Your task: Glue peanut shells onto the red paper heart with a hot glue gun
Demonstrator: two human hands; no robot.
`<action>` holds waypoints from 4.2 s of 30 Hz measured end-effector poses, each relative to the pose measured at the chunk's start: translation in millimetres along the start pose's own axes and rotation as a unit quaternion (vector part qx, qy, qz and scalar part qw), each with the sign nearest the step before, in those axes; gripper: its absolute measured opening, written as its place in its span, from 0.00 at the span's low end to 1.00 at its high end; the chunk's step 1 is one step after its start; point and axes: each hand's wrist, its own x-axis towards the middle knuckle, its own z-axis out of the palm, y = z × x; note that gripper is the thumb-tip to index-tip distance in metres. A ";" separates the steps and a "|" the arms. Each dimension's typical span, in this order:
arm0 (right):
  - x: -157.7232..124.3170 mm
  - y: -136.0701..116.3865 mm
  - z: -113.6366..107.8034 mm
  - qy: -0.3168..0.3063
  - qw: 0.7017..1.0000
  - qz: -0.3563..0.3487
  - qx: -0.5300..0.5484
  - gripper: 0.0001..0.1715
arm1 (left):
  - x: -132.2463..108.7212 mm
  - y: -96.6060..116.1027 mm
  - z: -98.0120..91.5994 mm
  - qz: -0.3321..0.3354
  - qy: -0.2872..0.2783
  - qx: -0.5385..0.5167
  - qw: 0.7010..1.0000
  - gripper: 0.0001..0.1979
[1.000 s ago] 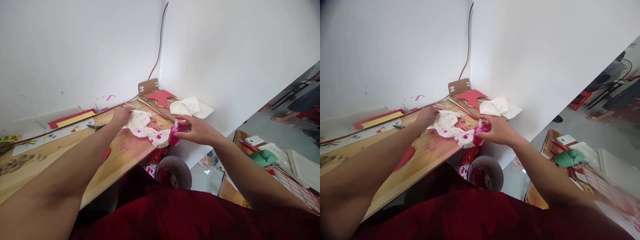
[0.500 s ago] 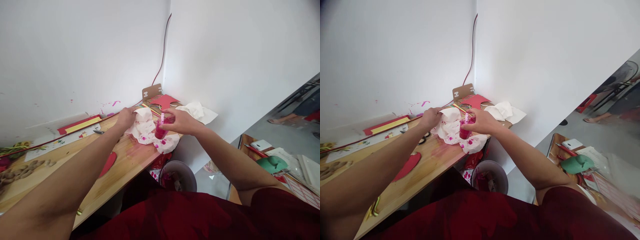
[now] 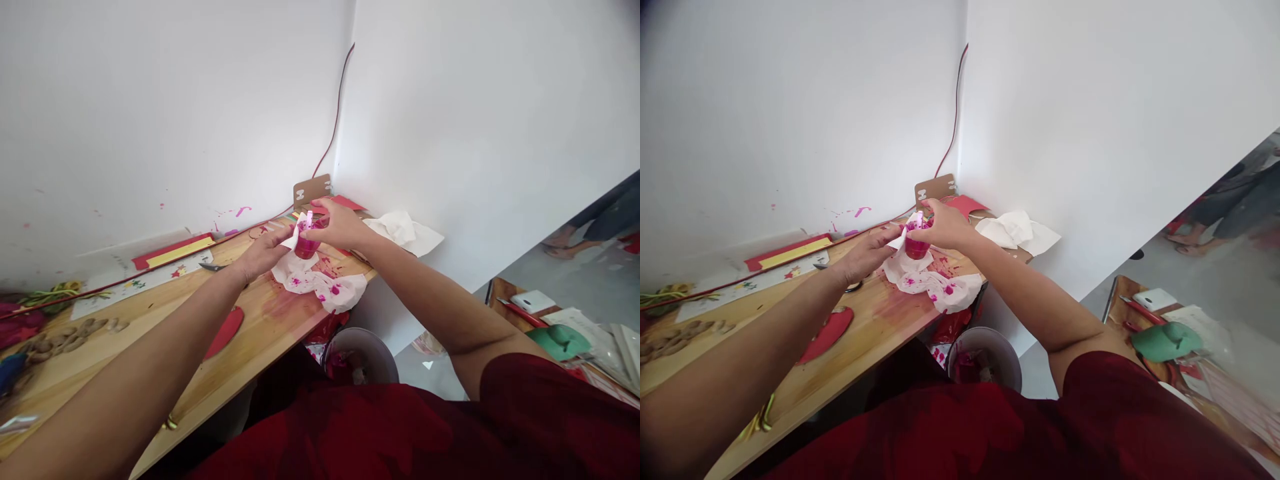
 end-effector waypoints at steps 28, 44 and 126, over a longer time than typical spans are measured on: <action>25.0 -13.8 9.7 0.005 1.000 -0.016 -0.005 0.48 | 16.8 -52.1 26.0 -0.004 0.057 0.089 0.994 0.23; 29.4 -12.1 14.7 -0.011 0.999 -0.050 0.012 0.49 | 19.6 -55.3 21.1 -0.027 0.109 0.198 0.974 0.10; 1.2 10.6 35.1 0.005 0.998 -0.016 -0.063 0.59 | 7.2 -31.1 15.3 -0.150 0.191 -0.353 0.904 0.27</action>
